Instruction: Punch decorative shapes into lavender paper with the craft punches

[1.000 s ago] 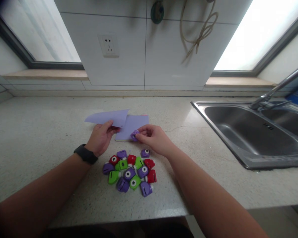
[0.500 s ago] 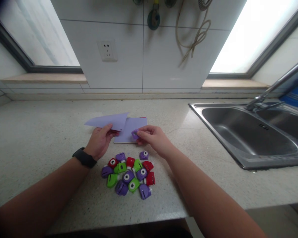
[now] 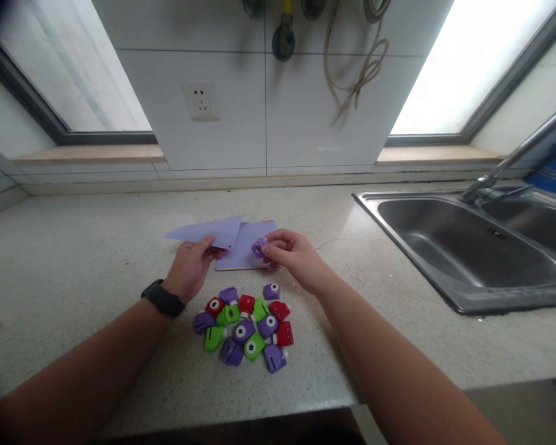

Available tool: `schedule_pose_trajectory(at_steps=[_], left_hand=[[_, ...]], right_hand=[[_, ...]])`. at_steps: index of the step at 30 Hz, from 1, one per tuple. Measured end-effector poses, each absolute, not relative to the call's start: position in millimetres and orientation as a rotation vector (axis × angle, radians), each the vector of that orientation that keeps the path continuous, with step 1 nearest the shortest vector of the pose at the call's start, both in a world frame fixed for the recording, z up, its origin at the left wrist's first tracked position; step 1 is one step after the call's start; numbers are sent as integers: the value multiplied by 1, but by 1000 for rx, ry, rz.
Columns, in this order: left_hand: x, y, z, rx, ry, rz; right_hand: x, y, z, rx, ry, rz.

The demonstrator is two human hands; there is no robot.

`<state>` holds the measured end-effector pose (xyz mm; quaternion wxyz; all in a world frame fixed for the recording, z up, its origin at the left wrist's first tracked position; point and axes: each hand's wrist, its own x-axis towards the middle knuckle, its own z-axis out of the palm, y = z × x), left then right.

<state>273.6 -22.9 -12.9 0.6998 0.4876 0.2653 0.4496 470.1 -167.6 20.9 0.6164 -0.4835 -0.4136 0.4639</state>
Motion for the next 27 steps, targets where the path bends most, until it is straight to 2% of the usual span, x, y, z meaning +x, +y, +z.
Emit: schedule_pose_trajectory(at_steps=[11,27], left_hand=[[273,-22,-19,1160,615,1005],[272,-21,-20,1202,597,1003]], right_hand=[[492,-175,35,-1141,-879,909],[497,-173,28,-1159,-935,915]])
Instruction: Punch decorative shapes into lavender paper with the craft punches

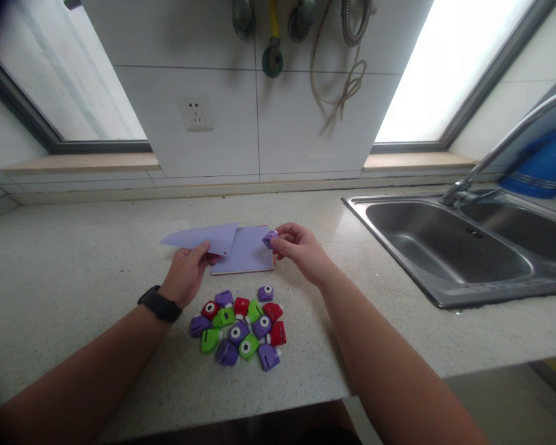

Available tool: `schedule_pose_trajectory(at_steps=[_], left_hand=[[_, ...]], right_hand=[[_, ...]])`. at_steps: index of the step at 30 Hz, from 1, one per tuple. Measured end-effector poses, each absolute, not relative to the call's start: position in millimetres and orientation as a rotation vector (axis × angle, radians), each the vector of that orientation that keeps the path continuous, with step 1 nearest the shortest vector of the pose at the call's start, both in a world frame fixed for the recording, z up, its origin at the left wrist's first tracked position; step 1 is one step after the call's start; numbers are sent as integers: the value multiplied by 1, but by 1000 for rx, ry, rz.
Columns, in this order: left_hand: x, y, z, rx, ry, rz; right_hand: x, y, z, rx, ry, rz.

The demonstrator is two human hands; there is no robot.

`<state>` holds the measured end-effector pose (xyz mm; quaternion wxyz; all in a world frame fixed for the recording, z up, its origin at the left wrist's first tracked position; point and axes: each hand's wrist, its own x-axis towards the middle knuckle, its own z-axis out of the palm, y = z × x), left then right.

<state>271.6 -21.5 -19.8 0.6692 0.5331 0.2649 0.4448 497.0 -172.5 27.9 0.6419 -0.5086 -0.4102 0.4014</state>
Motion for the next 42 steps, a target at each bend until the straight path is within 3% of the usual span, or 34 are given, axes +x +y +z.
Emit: schedule_pose_trajectory(at_steps=[14,25,42], left_hand=[[272,-22,-18,1219,642,1026],[267,-34,-4,1124,818,943],[271,-30,-9,1103,717,932]], right_hand=[[498,-176,24,-1401,-1099,1068],[492,-175,20,-1355,-1029,1179],[488,-162,12,-1208,-951,1001]])
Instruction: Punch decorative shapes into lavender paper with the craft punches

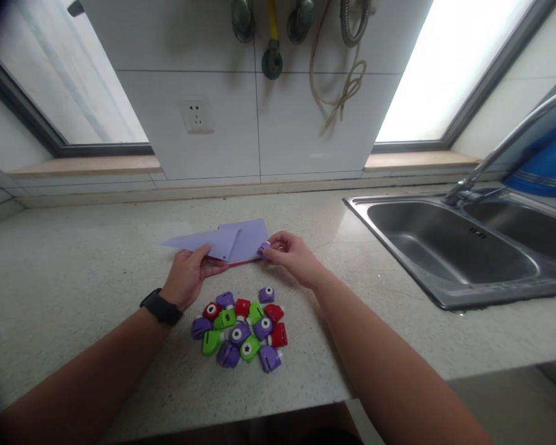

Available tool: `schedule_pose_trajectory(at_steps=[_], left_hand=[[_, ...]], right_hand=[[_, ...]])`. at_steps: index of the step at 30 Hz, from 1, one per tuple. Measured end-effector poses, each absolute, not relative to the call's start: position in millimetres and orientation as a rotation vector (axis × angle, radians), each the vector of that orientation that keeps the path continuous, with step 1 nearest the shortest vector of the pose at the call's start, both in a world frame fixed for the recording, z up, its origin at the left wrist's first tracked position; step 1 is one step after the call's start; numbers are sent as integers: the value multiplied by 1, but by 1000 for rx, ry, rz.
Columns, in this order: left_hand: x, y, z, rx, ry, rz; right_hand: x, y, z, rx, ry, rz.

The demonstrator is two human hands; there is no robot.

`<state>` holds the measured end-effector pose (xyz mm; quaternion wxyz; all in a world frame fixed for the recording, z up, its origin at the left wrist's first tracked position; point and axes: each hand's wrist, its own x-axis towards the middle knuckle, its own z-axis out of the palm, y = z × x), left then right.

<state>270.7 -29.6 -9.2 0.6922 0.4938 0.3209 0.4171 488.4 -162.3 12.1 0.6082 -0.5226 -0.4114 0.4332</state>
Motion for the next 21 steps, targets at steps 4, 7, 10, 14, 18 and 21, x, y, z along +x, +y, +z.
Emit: schedule_pose_trajectory(at_steps=[4,7,10,14,18,21], left_hand=[[271,-30,-8,1104,716,922],[270,-30,-7,1109,725,931],[270,-29,-8,1115,727,946],[270,-28,-11,1112,709,971],[271,-29,-10,1082,695,984],[271,-30,-9,1073,684,1004]], right_hand=[[488,-162,11,-1208,-984,999],[487,-162,9,-1201,-1007,1000],[487,-161,7,-1199,-1017,1009],[488,-158,4,-1197,-1007,1009],[489,-156,3,-1208,-1025,992],[490,-158,5,-1232,-1066,968]])
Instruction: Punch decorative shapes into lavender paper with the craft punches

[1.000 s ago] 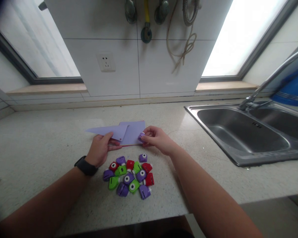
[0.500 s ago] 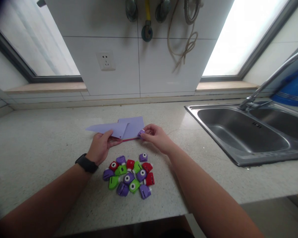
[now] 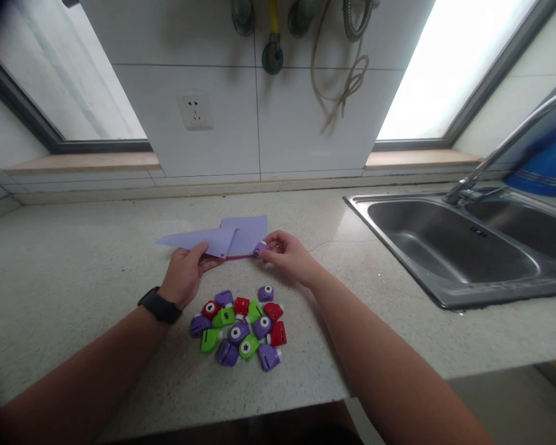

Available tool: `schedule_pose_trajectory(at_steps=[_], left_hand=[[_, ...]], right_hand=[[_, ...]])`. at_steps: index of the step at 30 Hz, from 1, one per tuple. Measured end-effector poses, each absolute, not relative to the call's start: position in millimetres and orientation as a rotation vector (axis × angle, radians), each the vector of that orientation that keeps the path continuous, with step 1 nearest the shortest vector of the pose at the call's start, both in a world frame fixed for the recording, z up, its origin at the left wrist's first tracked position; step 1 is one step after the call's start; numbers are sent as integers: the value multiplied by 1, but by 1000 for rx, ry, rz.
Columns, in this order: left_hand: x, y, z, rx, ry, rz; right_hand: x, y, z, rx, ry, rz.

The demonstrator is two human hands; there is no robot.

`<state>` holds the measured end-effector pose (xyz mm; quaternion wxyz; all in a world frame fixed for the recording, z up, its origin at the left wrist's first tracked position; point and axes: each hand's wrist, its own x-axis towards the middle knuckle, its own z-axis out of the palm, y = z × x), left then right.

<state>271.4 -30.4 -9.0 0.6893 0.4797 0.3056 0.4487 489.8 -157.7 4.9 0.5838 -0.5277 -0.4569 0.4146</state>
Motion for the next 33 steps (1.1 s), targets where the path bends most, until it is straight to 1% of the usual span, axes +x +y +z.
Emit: schedule_pose_trajectory(at_steps=[7,12,15,20,26,33], left_hand=[[270,-30,-12,1143,750,960],[269,-32,-14,1228,716,928],[269,-33,-15,1256,689,929],[268,-34,-14,1284,677,916],[268,-35,-13,1307,671,894],[268,-35,-14,1333,670,867]], right_hand=[[493,-162,9,-1331,-1227,853],[499,-167,11,-1671,-1452,627],[500,-170,13,-1786,-1606,583],[499,-172,14,-1807,-1726,598],[501,-169,10,-1798,-1739,602],[499,-164,9,-1829,-1735,490]])
